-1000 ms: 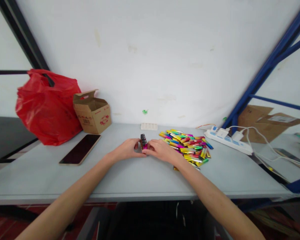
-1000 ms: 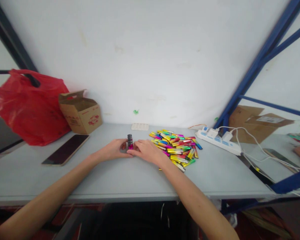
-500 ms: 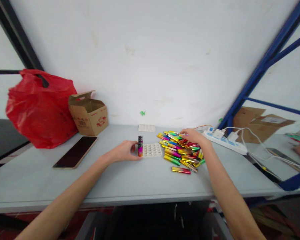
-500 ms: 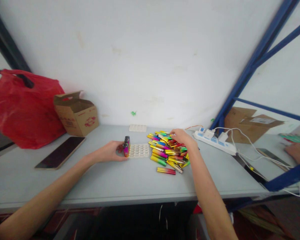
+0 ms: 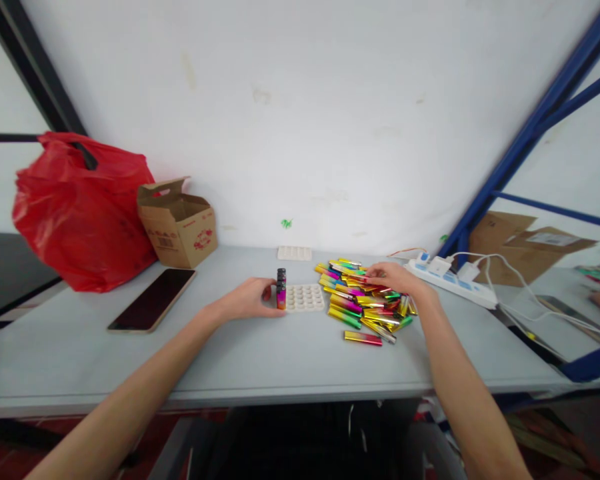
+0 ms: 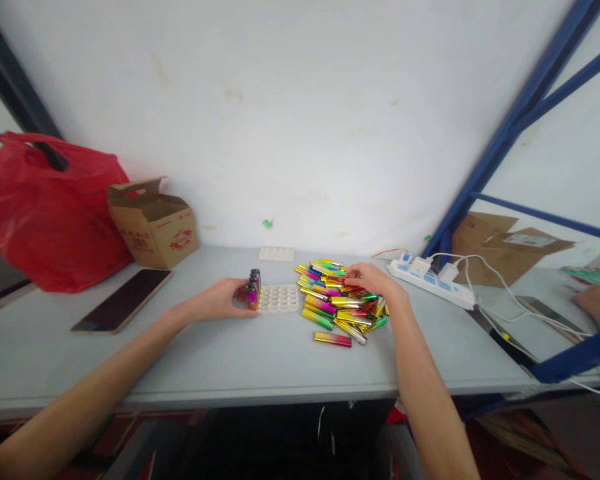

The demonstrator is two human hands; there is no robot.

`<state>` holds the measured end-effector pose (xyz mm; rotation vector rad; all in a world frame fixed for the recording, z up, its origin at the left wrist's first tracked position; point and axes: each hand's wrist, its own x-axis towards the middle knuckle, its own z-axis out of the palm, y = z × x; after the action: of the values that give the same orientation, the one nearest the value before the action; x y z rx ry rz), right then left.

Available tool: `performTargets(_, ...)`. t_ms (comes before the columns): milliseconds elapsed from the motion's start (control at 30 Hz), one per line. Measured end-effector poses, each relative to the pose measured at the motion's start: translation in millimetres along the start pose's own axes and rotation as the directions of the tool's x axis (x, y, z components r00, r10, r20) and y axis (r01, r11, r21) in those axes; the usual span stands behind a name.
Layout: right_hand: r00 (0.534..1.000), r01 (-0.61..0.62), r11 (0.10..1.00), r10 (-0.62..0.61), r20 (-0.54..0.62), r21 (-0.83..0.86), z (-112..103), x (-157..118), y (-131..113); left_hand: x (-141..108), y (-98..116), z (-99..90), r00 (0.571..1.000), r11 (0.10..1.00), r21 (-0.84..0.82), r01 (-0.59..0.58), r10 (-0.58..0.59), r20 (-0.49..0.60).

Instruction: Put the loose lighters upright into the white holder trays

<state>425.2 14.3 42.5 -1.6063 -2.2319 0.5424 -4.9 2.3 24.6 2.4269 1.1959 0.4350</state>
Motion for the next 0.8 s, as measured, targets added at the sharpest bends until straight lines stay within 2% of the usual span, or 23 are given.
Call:
performTargets(100,0.988,0.062,0.995,-0.049,-0.145,0.082,-0.2,-1.0,-2.9,-0.1,0.2,0.2,1.0,1.0,-0.015,0.0,0.0,-0.009)
performTargets(167,0.972,0.114,0.969,-0.062,-0.228,0.22,0.9,-0.6,-9.7,0.3,-0.8,1.1,1.0,1.0,-0.016,-0.004,0.004,-0.013)
performTargets(267,0.942,0.181,0.877,-0.025,-0.334,0.445,4.3,4.0,-27.9,0.6,-1.6,1.6,1.0,1.0,-0.007,-0.003,0.003,-0.011)
performTargets(367,0.901,0.233,0.747,0.076,-0.428,0.623,9.0,13.6,-53.2,0.1,-0.7,-0.6,1.0,1.0,-0.002,-0.009,0.009,0.006)
performTargets(467,0.912,0.241,0.606,0.126,-0.391,0.758,13.9,23.5,-83.6,-1.2,0.4,-4.7,0.999,1.0,-0.019,-0.02,0.021,0.042)
performTargets(567,0.96,0.21,0.512,0.054,-0.276,0.833,21.9,30.3,-115.2,-2.5,1.0,-7.2,0.997,0.998,-0.058,-0.02,0.025,0.073)
performTargets(667,0.978,0.187,0.524,-0.015,-0.21,0.831,38.5,36.3,-138.6,-3.1,1.5,-5.9,0.998,0.999,-0.05,-0.022,0.025,0.051)
performTargets(733,0.972,0.185,0.598,0.006,-0.236,0.78,54.8,40.1,-146.3,-2.7,1.8,-3.3,1.0,0.999,-0.045,-0.02,0.021,0.019)
performTargets(800,0.949,0.203,0.7,0.031,-0.313,0.685,72.1,42.8,-148.3,-2.0,1.8,-0.7,1.0,0.999,-0.045,-0.015,0.015,-0.008)
